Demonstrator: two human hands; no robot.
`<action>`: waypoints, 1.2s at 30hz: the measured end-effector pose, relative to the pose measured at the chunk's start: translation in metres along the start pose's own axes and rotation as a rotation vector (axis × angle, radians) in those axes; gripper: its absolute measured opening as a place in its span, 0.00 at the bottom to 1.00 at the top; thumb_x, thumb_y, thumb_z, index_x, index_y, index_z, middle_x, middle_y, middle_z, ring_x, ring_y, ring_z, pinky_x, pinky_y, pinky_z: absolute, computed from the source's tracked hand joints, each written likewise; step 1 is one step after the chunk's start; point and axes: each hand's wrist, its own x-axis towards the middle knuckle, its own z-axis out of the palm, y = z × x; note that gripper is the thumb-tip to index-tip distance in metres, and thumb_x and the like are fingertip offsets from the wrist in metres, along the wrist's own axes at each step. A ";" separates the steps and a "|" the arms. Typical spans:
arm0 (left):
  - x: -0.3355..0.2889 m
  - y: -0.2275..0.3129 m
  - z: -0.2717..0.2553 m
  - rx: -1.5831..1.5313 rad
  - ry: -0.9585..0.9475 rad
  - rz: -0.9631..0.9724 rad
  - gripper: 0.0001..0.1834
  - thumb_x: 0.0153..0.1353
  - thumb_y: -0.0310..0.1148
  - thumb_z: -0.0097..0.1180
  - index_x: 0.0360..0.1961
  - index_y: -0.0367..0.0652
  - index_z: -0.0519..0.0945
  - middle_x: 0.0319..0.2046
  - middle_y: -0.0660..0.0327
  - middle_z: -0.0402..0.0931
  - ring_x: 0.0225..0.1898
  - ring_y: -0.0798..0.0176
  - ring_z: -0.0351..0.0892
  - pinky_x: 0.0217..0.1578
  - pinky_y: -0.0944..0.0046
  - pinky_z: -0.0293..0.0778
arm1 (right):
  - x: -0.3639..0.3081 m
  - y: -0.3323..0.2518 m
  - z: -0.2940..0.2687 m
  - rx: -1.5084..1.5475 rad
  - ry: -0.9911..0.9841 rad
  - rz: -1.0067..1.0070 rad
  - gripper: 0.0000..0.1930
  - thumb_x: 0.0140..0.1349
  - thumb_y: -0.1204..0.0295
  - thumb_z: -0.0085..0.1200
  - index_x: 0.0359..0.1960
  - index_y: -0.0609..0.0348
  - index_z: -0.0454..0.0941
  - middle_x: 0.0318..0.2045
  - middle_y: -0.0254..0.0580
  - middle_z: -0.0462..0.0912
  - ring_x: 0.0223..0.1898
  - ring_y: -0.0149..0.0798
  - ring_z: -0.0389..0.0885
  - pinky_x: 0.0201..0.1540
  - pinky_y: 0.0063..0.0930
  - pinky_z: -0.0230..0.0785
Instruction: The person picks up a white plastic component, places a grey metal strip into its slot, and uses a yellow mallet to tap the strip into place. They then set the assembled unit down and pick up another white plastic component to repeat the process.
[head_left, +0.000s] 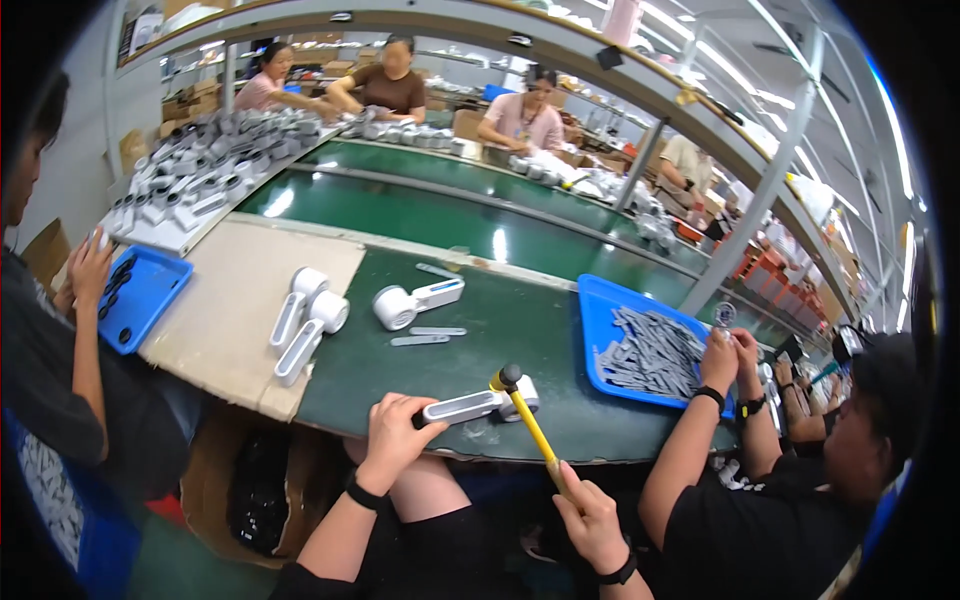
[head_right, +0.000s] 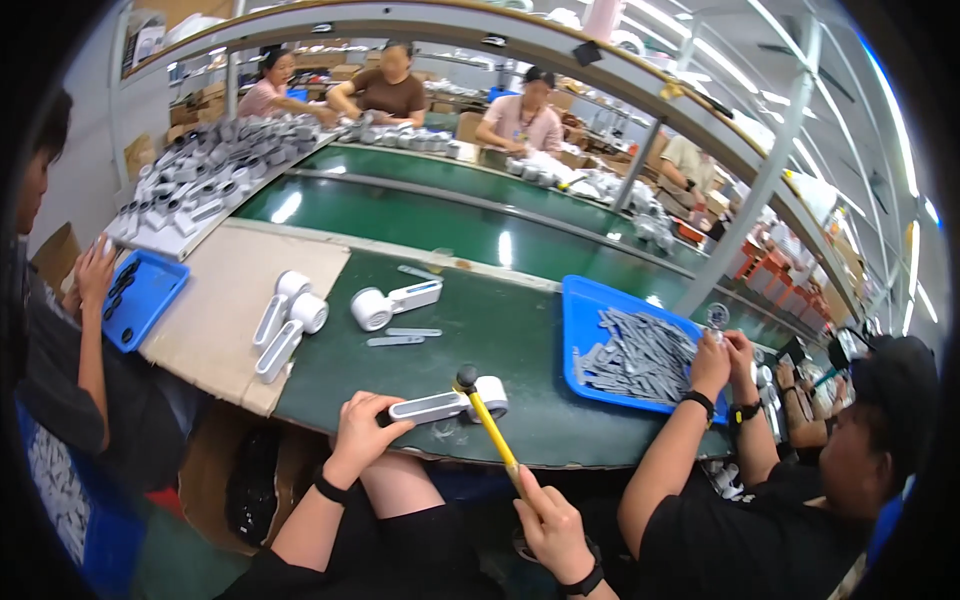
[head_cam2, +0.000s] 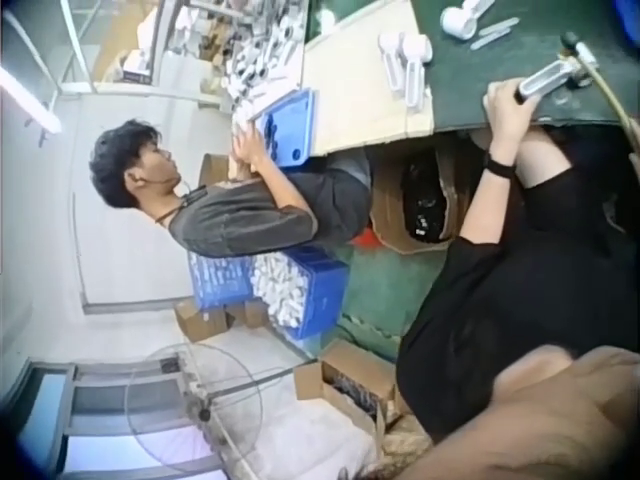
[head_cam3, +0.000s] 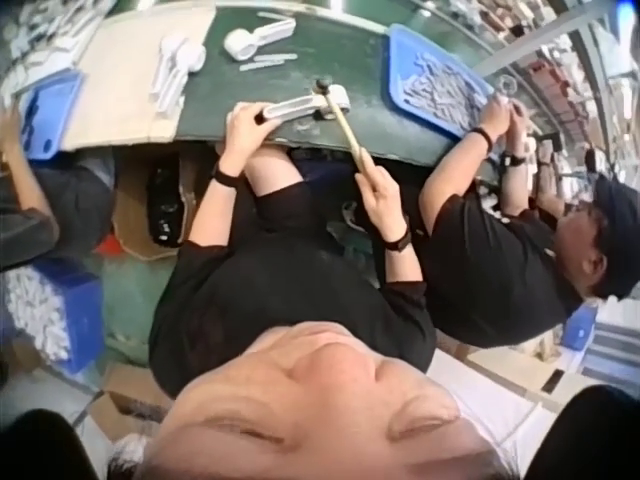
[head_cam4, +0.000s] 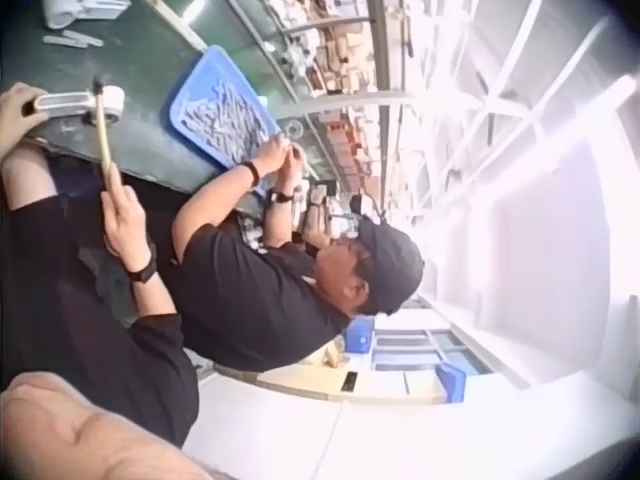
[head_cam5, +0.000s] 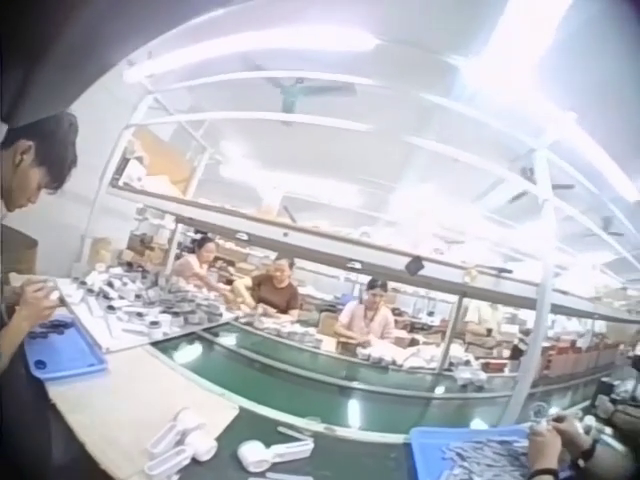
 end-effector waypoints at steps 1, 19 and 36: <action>-0.001 0.000 -0.004 0.019 0.000 0.014 0.16 0.45 0.38 0.71 0.37 0.48 0.86 0.34 0.64 0.82 0.42 0.58 0.77 0.47 0.56 0.68 | 0.000 -0.001 0.003 0.024 0.008 -0.006 0.28 0.57 0.81 0.59 0.62 0.59 0.72 0.23 0.44 0.70 0.23 0.39 0.71 0.29 0.29 0.66; -0.004 0.014 -0.013 -0.359 -0.029 -0.194 0.16 0.60 0.37 0.63 0.47 0.42 0.78 0.35 0.57 0.76 0.33 0.61 0.77 0.28 0.64 0.71 | -0.017 0.024 0.014 0.302 -0.045 0.071 0.31 0.57 0.85 0.57 0.65 0.61 0.69 0.23 0.31 0.76 0.19 0.21 0.70 0.22 0.17 0.64; -0.003 -0.002 -0.009 -0.056 0.125 0.070 0.12 0.47 0.34 0.70 0.33 0.42 0.84 0.28 0.61 0.76 0.35 0.55 0.74 0.40 0.57 0.70 | 0.015 -0.016 0.013 0.071 -0.099 -0.059 0.27 0.57 0.82 0.58 0.61 0.60 0.73 0.25 0.46 0.73 0.26 0.43 0.74 0.31 0.30 0.68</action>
